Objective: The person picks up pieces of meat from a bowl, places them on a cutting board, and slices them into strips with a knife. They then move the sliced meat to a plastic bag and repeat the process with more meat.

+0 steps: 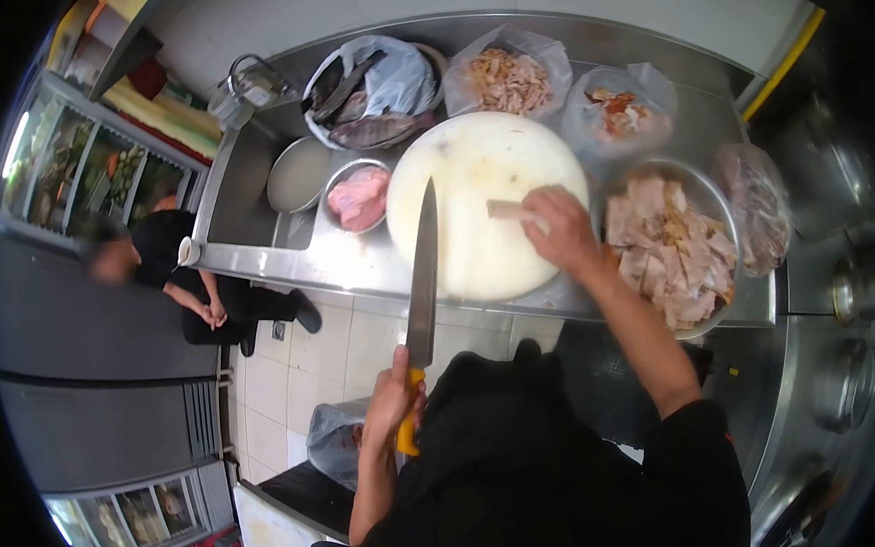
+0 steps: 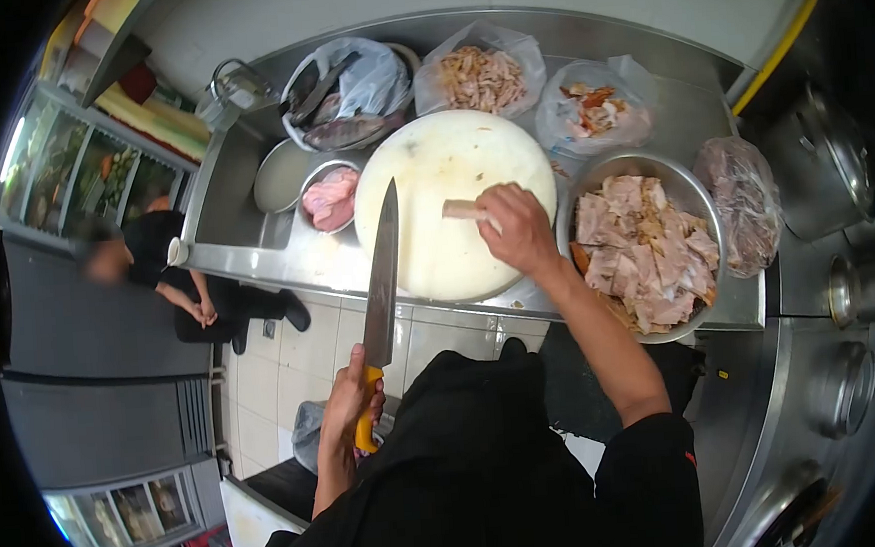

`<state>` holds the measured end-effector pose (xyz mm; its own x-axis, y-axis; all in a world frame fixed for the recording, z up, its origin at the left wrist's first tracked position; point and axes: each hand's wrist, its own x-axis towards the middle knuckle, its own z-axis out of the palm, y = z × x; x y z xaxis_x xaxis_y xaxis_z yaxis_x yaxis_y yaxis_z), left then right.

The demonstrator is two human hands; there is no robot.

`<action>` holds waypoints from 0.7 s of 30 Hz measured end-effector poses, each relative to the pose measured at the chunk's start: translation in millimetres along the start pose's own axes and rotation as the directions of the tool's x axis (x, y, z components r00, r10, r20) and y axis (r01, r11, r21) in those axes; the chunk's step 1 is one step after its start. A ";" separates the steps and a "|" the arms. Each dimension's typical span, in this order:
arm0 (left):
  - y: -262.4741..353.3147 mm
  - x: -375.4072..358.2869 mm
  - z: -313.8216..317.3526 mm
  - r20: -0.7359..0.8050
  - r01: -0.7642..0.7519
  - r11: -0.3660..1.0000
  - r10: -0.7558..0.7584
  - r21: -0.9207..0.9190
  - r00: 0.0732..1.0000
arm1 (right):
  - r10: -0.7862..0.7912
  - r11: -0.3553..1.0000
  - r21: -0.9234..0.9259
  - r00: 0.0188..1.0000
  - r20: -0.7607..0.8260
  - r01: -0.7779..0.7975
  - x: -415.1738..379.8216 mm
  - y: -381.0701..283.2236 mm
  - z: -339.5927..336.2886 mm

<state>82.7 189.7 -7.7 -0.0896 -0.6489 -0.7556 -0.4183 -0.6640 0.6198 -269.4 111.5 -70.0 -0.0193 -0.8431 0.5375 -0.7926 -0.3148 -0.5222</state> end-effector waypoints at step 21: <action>0.8 -4.5 -15.0 -0.094 -0.150 0.782 0.258 0.604 0.962 | 0.318 0.940 -0.134 0.948 0.005 -0.315 -43.4 -56.0 94.8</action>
<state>96.3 186.5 -0.6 -0.1087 -0.8302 -0.5468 -0.8601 -0.1972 0.4704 -166.5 124.4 -126.8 -0.2677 -0.9016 0.3399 -0.8204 0.0282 -0.5711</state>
